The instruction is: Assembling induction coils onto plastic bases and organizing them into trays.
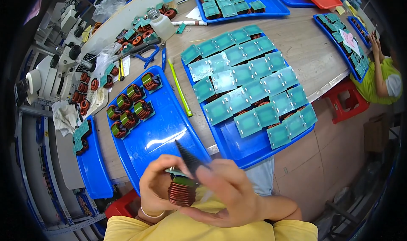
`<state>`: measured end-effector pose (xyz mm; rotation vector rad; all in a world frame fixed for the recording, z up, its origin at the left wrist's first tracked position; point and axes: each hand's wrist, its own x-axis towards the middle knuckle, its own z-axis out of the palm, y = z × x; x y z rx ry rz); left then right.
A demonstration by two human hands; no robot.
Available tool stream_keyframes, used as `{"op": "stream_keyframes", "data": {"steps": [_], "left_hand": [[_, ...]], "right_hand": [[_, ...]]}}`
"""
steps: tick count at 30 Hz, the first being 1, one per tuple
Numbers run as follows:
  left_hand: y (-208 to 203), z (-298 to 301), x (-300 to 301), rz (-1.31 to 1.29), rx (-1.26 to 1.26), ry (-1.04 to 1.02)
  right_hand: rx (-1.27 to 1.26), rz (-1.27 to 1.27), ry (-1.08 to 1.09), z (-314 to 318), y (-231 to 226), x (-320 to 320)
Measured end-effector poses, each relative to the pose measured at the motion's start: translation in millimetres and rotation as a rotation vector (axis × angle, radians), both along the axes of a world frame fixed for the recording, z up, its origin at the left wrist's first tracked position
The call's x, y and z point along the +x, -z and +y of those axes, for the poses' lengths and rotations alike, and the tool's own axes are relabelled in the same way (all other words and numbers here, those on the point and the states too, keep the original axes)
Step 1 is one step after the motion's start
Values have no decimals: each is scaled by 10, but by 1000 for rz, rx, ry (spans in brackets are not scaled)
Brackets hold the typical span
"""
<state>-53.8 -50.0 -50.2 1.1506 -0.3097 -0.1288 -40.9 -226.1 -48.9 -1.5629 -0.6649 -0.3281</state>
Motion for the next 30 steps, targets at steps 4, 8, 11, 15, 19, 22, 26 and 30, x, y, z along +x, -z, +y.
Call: {"op": "stream_keyframes", "data": {"steps": [4, 8, 11, 15, 19, 22, 26, 30], "left_hand": [[38, -5, 3, -80, 148, -34], [105, -24, -12, 44, -51, -8], [113, -44, -12, 120, -193, 35], [119, -73, 9, 152, -222, 61], [9, -94, 98, -82, 62, -40], [-274, -61, 186, -376, 551, -57], [-462, -46, 367, -698, 1038, -52], [-512, -119, 640, -615, 1065, -270]], "right_hand": [[34, -25, -47, 20, -17, 54], [-7, 24, -71, -124, -40, 97], [-53, -6, -51, -184, -78, 174], [-15, 107, -74, -207, -23, 245], [27, 320, -158, -225, -136, 368], [-59, 494, -410, -292, -304, 487], [-166, 442, -504, -348, -534, 689], [-308, 348, -212, -501, -543, 1075]]}}
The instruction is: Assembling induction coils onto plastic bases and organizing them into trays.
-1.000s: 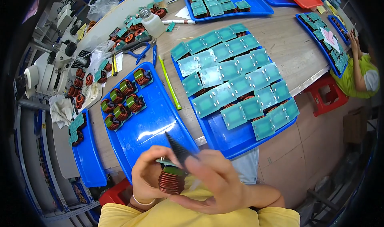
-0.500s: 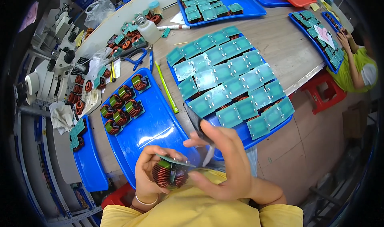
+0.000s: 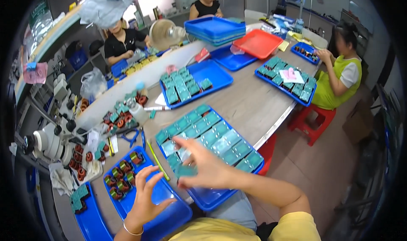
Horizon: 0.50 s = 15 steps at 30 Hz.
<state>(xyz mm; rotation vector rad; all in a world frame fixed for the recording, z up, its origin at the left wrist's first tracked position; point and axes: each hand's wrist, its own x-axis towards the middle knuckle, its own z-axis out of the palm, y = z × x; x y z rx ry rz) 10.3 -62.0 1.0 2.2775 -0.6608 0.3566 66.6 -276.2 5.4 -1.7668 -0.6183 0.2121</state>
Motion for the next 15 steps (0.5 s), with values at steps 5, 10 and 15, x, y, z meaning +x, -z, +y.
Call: {"op": "stream_keyframes", "data": {"steps": [5, 10, 15], "left_hand": [[196, 200, 203, -15, 115, 29], [417, 273, 130, 95, 58, 44], [500, 325, 161, 165, 67, 101]], "right_hand": [[-64, -465, 565, -548, 284, 1315], [-273, -730, 940, -898, 661, 2713], [-416, -507, 1053, -906, 916, 3258]]}}
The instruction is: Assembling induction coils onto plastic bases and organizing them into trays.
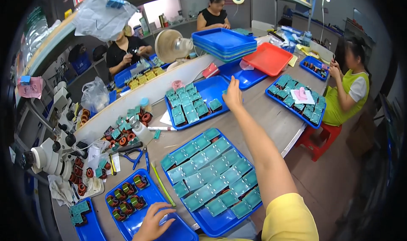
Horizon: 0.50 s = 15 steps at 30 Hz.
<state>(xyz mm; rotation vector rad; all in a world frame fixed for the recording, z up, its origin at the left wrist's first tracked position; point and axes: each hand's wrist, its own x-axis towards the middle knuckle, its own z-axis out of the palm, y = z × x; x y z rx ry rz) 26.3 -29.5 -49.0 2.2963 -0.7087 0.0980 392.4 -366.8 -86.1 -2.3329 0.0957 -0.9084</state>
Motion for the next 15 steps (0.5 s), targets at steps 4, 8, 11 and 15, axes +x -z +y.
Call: {"op": "stream_keyframes", "data": {"steps": [4, 8, 11, 15], "left_hand": [[69, -47, 200, -34, 86, 84], [-52, -312, 317, -61, 98, 137], [28, -573, 378, -43, 109, 138], [102, -903, 225, -141, 162, 164]], "right_hand": [[-78, 131, 20, -187, 297, 246], [-129, -25, 15, -140, 56, 120], [-68, -89, -97, -141, -131, -162], [-15, -244, -283, -139, -321, -1031]]}}
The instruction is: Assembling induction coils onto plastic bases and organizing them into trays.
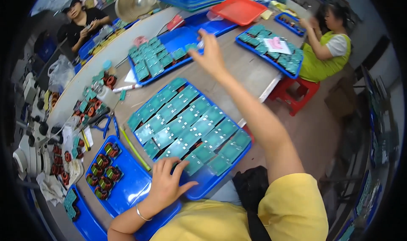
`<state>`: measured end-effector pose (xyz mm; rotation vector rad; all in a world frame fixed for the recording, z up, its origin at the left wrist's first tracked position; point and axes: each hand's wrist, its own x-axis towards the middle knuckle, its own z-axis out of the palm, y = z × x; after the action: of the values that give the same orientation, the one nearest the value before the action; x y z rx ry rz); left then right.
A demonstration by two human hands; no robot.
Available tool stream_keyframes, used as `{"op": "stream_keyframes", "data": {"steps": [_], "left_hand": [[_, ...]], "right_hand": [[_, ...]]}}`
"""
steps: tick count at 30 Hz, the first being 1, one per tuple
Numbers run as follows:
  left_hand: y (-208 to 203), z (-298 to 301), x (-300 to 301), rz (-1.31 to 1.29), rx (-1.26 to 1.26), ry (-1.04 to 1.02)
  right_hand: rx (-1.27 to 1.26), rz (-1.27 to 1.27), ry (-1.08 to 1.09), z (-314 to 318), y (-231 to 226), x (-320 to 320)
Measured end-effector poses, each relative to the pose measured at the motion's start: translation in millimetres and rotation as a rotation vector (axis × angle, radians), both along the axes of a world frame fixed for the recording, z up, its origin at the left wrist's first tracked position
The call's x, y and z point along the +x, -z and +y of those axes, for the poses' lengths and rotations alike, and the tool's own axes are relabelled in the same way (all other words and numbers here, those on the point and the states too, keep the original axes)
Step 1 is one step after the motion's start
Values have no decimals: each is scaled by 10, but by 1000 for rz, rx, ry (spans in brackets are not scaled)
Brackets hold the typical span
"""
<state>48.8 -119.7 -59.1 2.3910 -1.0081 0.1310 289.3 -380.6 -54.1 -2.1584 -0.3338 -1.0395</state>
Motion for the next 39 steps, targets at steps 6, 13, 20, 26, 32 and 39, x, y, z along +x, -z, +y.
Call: {"op": "stream_keyframes", "data": {"steps": [6, 13, 20, 26, 32, 39], "left_hand": [[195, -296, -95, -85, 94, -62], [-43, 50, -281, 138, -197, 83], [-525, 792, -360, 1066, -925, 64], [-554, 1164, -491, 1244, -1235, 225], [-603, 1221, -551, 1322, -1234, 250], [-529, 1166, -556, 1431, -1259, 253]], "right_hand": [[414, 56, -167, 368, -38, -1508], [552, 148, -258, 774, -322, -2477], [324, 237, -564, 1300, -514, -2874], [172, 276, -701, 1790, -414, -3017], [324, 286, -707, 1969, -338, -3016], [680, 309, -841, 1886, -214, -3073]]}}
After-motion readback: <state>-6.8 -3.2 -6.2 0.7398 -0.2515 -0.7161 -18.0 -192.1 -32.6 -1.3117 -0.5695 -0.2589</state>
